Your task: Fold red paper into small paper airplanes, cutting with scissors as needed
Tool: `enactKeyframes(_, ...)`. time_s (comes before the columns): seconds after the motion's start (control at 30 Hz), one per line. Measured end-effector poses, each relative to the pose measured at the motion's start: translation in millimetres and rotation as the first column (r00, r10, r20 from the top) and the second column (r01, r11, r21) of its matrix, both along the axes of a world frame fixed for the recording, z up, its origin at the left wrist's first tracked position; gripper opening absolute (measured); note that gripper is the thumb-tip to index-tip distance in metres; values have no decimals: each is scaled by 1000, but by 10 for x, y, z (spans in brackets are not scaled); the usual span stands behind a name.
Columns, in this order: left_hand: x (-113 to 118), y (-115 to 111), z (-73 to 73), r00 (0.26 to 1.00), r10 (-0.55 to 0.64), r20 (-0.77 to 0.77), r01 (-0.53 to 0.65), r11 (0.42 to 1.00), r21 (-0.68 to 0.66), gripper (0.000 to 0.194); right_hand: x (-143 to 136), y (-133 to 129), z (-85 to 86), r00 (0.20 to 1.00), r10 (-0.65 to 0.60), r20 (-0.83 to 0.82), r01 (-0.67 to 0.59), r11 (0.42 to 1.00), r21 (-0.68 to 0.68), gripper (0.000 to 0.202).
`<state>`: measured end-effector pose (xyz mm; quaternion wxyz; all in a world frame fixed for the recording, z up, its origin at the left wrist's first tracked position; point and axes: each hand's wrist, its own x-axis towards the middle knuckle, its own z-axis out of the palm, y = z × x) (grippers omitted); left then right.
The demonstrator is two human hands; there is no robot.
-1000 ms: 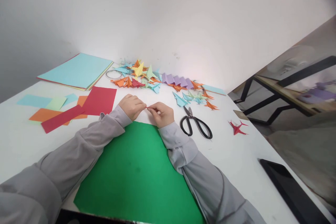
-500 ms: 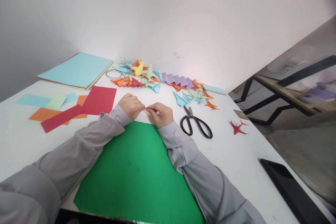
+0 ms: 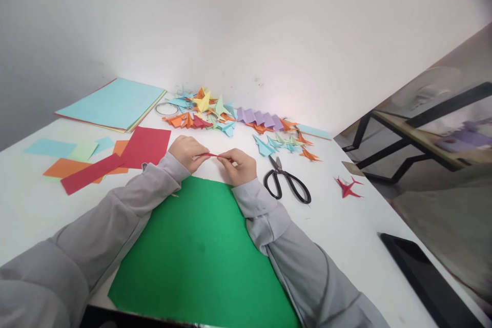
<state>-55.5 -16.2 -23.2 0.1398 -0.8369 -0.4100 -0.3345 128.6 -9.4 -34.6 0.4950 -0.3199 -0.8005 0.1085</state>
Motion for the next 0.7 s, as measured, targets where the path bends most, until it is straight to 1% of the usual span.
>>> enactKeyframes(0.07, -4, 18, -14, 999, -22, -31, 23, 999, 39, 26, -5, -1, -5, 1000, -15, 4, 15, 1000, 27, 6)
enactKeyframes(0.2, 28, 28, -35, 994, -66, -88, 78, 989, 129, 30, -17, -14, -6, 994, -8, 105, -2, 995, 99, 11)
enactKeyframes(0.33, 54, 18, -35, 988, -98, -119, 112, 987, 114, 32, -9, -13, 7, 986, 33, 165, -55, 990, 131, 14)
enactKeyframes(0.47, 67, 0, -13, 985, -108, -136, 119, 990, 73, 33, 2, -18, 35, 980, 32, 197, -63, 986, 155, 17)
enactKeyframes(0.57, 67, -2, -10, 990, -102, -101, 107, 993, 49, 32, 3, -25, 47, 981, 15, 194, -47, 986, 158, 17)
enactKeyframes(0.7, 40, 17, -33, 993, -101, 58, 101, 995, -7, 27, 6, -14, 39, 990, 10, 138, -32, 988, 154, 15)
